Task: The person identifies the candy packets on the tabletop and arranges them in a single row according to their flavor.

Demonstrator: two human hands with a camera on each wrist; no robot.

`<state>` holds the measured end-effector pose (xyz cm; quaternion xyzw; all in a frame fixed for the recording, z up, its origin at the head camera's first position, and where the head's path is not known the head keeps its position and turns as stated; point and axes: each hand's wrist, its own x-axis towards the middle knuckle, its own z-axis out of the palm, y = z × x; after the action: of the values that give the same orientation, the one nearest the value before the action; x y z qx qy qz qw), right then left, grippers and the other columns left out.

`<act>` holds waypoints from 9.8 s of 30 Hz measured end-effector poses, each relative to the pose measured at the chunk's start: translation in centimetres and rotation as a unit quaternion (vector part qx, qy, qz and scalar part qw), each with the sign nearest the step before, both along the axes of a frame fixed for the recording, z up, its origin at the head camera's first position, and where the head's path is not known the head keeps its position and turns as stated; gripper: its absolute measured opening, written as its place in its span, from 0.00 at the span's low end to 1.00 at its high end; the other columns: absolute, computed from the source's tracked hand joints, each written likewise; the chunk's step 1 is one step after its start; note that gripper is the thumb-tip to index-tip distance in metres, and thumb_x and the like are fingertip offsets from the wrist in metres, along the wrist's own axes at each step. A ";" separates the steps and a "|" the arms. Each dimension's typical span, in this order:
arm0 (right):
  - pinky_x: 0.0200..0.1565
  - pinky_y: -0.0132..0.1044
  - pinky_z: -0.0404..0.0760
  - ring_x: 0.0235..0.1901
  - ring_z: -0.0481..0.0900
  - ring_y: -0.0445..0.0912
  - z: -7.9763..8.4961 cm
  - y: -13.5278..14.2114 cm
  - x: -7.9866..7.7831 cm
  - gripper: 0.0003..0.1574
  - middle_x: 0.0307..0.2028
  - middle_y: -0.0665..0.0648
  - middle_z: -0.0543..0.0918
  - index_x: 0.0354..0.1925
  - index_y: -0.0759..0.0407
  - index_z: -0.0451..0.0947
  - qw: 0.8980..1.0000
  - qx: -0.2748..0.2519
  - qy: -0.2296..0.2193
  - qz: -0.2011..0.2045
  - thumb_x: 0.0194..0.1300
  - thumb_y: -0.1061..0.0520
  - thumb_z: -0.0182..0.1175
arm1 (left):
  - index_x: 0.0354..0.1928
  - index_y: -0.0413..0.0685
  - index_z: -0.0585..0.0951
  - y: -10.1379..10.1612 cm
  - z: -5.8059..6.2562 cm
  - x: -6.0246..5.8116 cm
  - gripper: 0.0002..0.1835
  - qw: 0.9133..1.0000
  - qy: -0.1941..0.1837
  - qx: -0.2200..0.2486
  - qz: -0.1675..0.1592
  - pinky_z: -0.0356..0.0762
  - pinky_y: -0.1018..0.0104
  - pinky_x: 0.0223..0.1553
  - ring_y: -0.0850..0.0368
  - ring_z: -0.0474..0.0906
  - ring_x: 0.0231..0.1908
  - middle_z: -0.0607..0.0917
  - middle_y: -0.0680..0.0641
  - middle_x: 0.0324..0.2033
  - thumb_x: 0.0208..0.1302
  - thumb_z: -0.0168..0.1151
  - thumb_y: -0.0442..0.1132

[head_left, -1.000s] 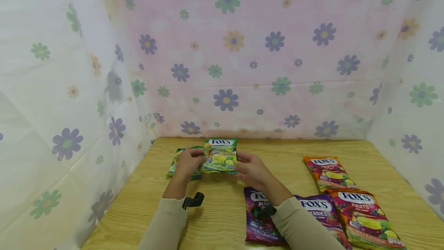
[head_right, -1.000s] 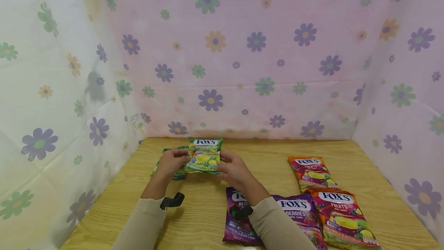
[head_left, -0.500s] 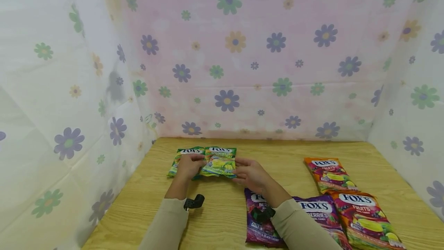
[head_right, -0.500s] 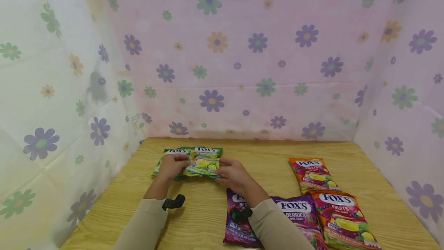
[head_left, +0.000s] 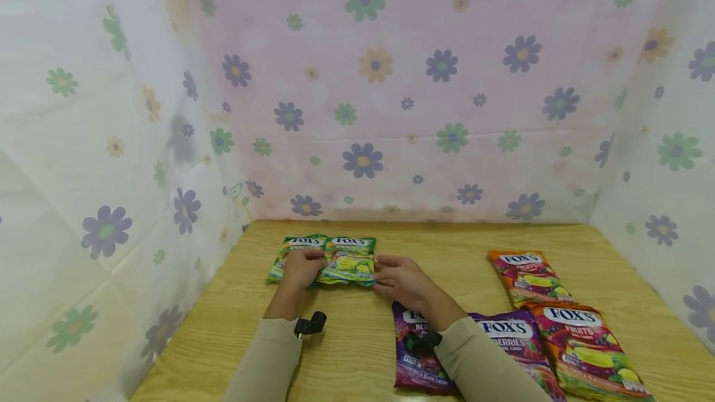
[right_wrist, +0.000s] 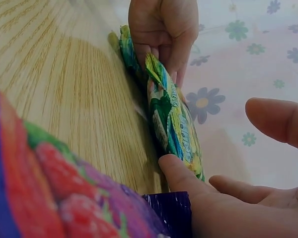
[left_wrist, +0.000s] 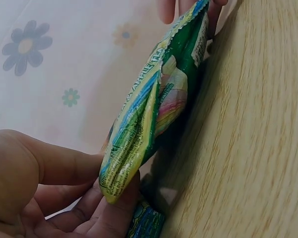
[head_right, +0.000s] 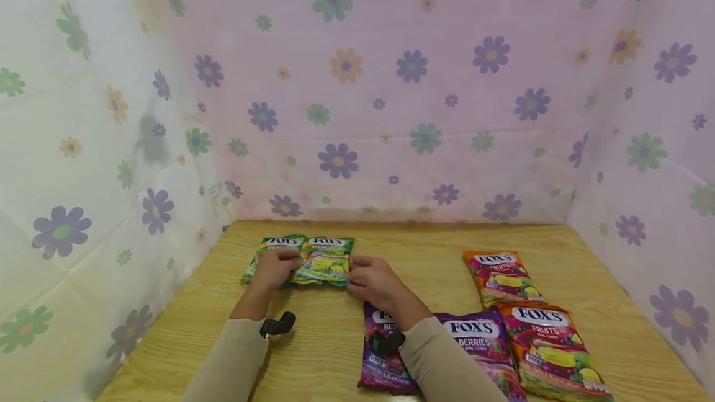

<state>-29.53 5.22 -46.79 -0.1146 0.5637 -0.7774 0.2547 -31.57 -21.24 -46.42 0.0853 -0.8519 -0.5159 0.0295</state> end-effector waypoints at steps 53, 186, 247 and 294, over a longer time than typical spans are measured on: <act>0.76 0.59 0.61 0.76 0.61 0.66 0.1 0.1 0.2 0.38 0.76 0.75 0.59 0.78 0.72 0.52 1.000 0.023 -0.009 -0.016 0.77 0.63 0.49 | 0.52 0.40 0.87 -1.7 0.4 1.0 0.14 0.982 0.053 -0.181 0.028 0.81 0.54 0.35 0.45 0.85 0.42 0.88 0.40 0.44 0.67 0.62 0.31; 0.32 0.49 0.89 0.29 0.89 0.58 5.5 13.3 6.4 0.62 0.35 0.61 0.88 0.78 0.68 0.46 0.915 0.382 0.117 0.063 0.65 0.47 0.73 | 0.61 0.37 0.76 9.3 2.8 6.9 0.28 0.915 -0.122 0.073 -0.376 0.89 0.52 0.35 0.46 0.89 0.34 0.85 0.43 0.44 0.63 0.74 0.41; 0.41 0.46 0.90 0.37 0.89 0.50 5.1 9.0 3.4 0.37 0.44 0.58 0.90 0.73 0.58 0.71 0.890 0.343 0.245 -0.175 0.70 0.51 0.68 | 0.66 0.54 0.80 8.2 5.0 4.3 0.24 0.974 0.080 0.073 -0.198 0.87 0.61 0.44 0.55 0.85 0.45 0.86 0.48 0.59 0.68 0.69 0.37; 0.66 0.45 0.78 0.77 0.60 0.63 0.5 8.4 2.0 0.50 0.80 0.64 0.57 0.81 0.60 0.52 0.970 0.165 0.176 -0.020 0.70 0.58 0.66 | 0.65 0.45 0.81 7.2 0.6 1.8 0.25 0.989 0.057 0.044 -0.132 0.87 0.59 0.50 0.48 0.84 0.54 0.84 0.42 0.62 0.66 0.65 0.24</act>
<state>-27.57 13.67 -46.30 -0.1947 0.7220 -0.6465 0.1512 -29.74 -14.02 -45.86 -0.0558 -0.8289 -0.5566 0.0058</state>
